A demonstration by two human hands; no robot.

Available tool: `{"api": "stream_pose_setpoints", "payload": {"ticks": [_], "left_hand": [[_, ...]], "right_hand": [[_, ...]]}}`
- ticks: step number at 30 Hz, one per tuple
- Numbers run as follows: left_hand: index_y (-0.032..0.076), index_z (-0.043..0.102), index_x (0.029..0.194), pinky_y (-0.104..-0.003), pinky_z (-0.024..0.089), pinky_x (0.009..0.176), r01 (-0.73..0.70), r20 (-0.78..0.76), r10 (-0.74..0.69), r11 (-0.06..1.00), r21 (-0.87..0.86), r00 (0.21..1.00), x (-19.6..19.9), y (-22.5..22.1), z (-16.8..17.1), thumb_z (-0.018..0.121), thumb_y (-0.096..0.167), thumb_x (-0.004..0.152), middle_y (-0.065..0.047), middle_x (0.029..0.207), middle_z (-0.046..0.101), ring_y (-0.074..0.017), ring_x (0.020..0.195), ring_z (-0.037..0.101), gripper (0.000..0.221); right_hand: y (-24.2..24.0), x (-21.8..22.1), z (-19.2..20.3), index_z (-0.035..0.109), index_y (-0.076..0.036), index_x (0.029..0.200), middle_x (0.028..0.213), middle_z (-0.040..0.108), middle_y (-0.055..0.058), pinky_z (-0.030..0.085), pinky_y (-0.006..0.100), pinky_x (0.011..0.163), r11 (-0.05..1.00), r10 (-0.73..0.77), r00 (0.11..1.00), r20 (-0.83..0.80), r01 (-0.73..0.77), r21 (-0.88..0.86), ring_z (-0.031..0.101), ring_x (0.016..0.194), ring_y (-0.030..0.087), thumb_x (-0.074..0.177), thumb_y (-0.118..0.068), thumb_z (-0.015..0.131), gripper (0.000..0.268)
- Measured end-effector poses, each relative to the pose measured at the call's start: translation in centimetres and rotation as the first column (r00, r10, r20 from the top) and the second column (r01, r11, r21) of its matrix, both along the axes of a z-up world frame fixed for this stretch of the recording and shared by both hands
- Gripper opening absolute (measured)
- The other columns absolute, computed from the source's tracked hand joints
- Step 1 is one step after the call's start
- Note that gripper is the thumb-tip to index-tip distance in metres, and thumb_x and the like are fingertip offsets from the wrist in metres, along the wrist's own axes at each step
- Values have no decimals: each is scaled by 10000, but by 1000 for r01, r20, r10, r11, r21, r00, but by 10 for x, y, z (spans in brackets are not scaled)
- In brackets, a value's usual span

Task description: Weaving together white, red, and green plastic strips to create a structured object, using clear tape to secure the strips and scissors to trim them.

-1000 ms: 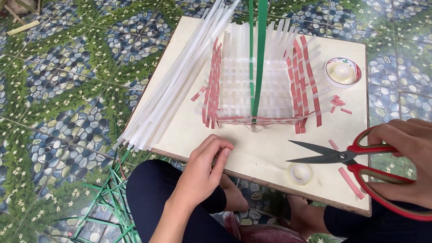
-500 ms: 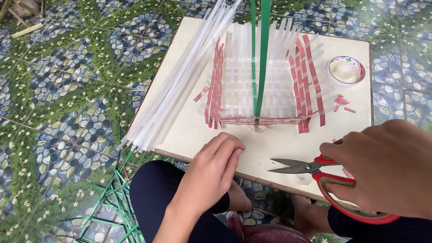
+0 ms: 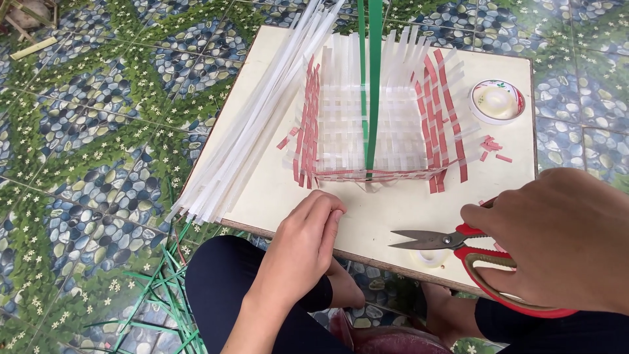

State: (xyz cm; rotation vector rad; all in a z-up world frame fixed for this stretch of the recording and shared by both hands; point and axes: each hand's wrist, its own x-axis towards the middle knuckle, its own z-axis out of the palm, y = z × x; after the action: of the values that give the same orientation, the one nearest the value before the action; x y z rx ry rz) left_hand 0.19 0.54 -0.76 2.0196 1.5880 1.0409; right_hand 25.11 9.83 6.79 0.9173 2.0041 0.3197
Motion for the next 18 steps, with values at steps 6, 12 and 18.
{"api": "stream_pose_setpoints", "payload": {"ticks": [6,12,18], "left_hand": [[25,546,968,-340,471,681,-28,-10,28,999,-30,1000,0,2,-12,423,75,995,-72,916,572,-226,788,574,136],[32,521,951,-342,471,669,-68,11,69,997,-44,998,0,3,-14,433,72,999,-65,894,559,-218,751,558,108],[12,551,1000,-344,501,701,-44,9,44,999,-2,999,-1,0,-9,442,89,1002,-83,942,594,-231,817,612,134]], "right_hand": [[2,6,-2,462,-402,1011,646,638,-166,426,322,619,1000,10,1000,27,-10,21,593,627,199,786,-817,414,475],[-1,9,0,426,-404,1002,614,607,-195,426,302,695,1000,-15,996,86,14,23,571,643,174,767,-875,389,527],[5,37,-12,482,-536,765,472,514,-251,371,117,624,959,-279,960,-10,278,-55,530,487,-101,634,-1077,505,557]]}}
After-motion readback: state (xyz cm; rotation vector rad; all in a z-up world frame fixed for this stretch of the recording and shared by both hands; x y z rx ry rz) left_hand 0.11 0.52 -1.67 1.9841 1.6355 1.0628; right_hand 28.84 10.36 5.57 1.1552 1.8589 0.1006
